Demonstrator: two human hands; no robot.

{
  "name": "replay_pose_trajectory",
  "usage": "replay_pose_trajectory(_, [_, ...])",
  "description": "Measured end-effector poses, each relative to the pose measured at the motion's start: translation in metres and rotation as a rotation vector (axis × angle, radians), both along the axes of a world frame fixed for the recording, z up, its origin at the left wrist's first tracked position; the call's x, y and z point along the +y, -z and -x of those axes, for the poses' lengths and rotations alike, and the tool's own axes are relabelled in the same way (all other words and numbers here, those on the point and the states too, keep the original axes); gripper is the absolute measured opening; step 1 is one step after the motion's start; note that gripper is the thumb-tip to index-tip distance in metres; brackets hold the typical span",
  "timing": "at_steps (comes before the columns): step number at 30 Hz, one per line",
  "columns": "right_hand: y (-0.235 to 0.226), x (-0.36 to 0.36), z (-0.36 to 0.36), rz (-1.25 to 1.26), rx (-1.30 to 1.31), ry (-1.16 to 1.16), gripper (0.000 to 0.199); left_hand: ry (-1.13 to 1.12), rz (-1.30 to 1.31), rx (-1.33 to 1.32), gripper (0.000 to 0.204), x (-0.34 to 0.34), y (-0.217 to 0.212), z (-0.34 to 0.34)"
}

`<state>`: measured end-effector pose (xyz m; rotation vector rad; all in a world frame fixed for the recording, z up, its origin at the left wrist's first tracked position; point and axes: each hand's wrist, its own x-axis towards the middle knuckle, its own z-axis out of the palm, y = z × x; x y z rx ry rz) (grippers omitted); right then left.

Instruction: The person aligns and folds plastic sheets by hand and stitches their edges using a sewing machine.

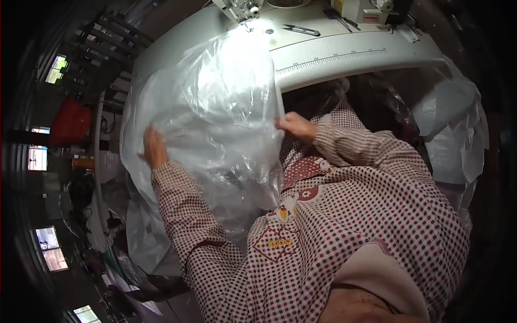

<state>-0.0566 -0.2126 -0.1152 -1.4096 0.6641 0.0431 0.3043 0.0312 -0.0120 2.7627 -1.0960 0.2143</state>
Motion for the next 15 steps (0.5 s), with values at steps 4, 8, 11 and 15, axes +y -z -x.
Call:
replay_pose_trajectory(4, [-0.081,0.021,0.057,-0.474,-0.408,-0.082,0.038,0.021,0.132,0.065,0.048,0.015,0.005,-0.033])
replay_pose_trajectory(8, [-0.066,0.035,0.051,-0.429,-0.387,-0.084,0.035,-0.072,0.0,0.073,0.047,0.012,-0.012,-0.034])
replay_pose_trajectory(11, [-0.04,0.04,0.047,-0.363,-0.333,-0.039,0.032,-0.186,-0.245,0.122,0.042,-0.008,-0.044,-0.017])
replay_pose_trajectory(15, [-0.051,0.046,0.03,-0.433,-0.377,0.108,0.028,0.19,-0.243,-0.241,0.03,-0.064,-0.099,0.044])
